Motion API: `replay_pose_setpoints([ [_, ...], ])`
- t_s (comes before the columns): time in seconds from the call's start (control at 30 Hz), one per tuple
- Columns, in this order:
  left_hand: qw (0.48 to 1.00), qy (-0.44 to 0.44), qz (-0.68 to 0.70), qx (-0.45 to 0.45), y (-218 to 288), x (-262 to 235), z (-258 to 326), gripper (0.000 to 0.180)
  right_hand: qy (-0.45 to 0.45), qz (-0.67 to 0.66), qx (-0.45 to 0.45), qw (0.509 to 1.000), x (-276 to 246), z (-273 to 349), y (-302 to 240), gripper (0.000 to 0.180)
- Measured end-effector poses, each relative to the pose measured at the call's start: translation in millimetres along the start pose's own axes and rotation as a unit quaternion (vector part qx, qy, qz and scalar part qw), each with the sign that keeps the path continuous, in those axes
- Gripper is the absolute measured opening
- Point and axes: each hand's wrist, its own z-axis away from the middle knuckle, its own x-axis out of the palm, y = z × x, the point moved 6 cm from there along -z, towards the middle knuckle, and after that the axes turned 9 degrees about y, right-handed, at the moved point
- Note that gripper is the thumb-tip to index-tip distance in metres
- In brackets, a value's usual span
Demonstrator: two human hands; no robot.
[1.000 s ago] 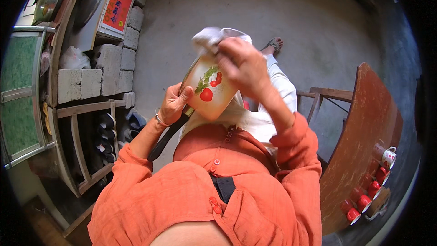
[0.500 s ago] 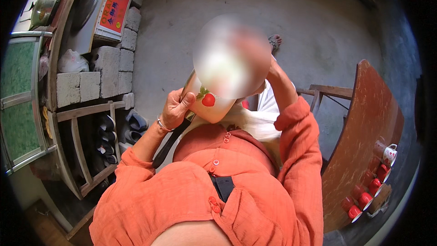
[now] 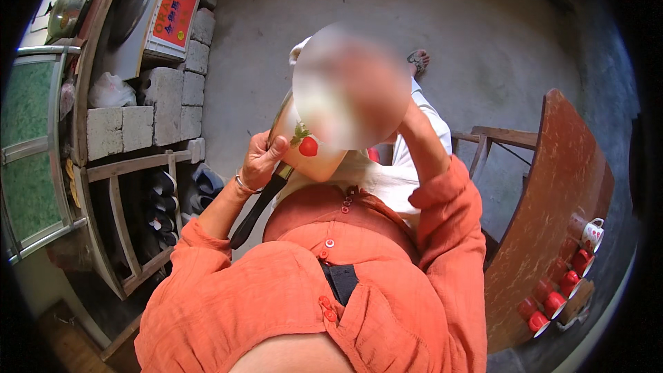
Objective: The person wipes the interior and exterior surfaces of a small, cream-colored pot with a floral design using a white cloth. They rotate the pot to clean the handle and the bottom, ensuring all sides are wiped down.
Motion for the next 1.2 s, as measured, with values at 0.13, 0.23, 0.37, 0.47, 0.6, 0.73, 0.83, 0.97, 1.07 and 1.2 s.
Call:
replay_pose_setpoints([
  [0.13,0.996,-0.063,-0.014,-0.063,-8,-20,2,0.036,0.008,-0.024,0.043,0.999,3,2,1,0.026],
  [0.23,0.991,-0.064,-0.087,-0.078,21,-17,-5,0.033,0.03,0.012,0.028,0.999,10,11,-17,0.023],
  [0.37,0.995,-0.069,-0.027,-0.061,53,7,-13,0.038,0.125,0.071,-0.128,0.981,14,31,-52,0.014],
  [0.47,0.994,-0.058,-0.062,0.073,59,14,-12,0.032,0.152,0.14,-0.188,0.96,11,50,-76,0.02],
  [0.6,0.965,-0.131,-0.155,0.165,51,14,-19,0.026,0.219,0.234,-0.218,0.922,27,71,-78,0.025],
  [0.73,0.973,-0.065,-0.145,0.165,32,10,-17,0.03,0.186,0.193,-0.202,0.942,18,55,-58,0.023],
  [0.83,0.966,-0.102,-0.184,0.149,32,5,-16,0.037,0.084,0.039,-0.037,0.995,7,19,-17,0.028],
  [0.97,0.993,-0.01,-0.098,0.064,37,11,-15,0.028,-0.016,-0.125,0.153,0.98,16,-10,55,0.039],
  [1.07,0.993,-0.03,-0.093,0.065,37,7,-18,0.037,0.026,0.01,0.06,0.998,9,-2,9,0.026],
  [1.2,0.988,0.009,-0.098,0.116,34,10,-22,0.029,0.172,0.228,-0.23,0.93,37,51,-65,0.019],
])
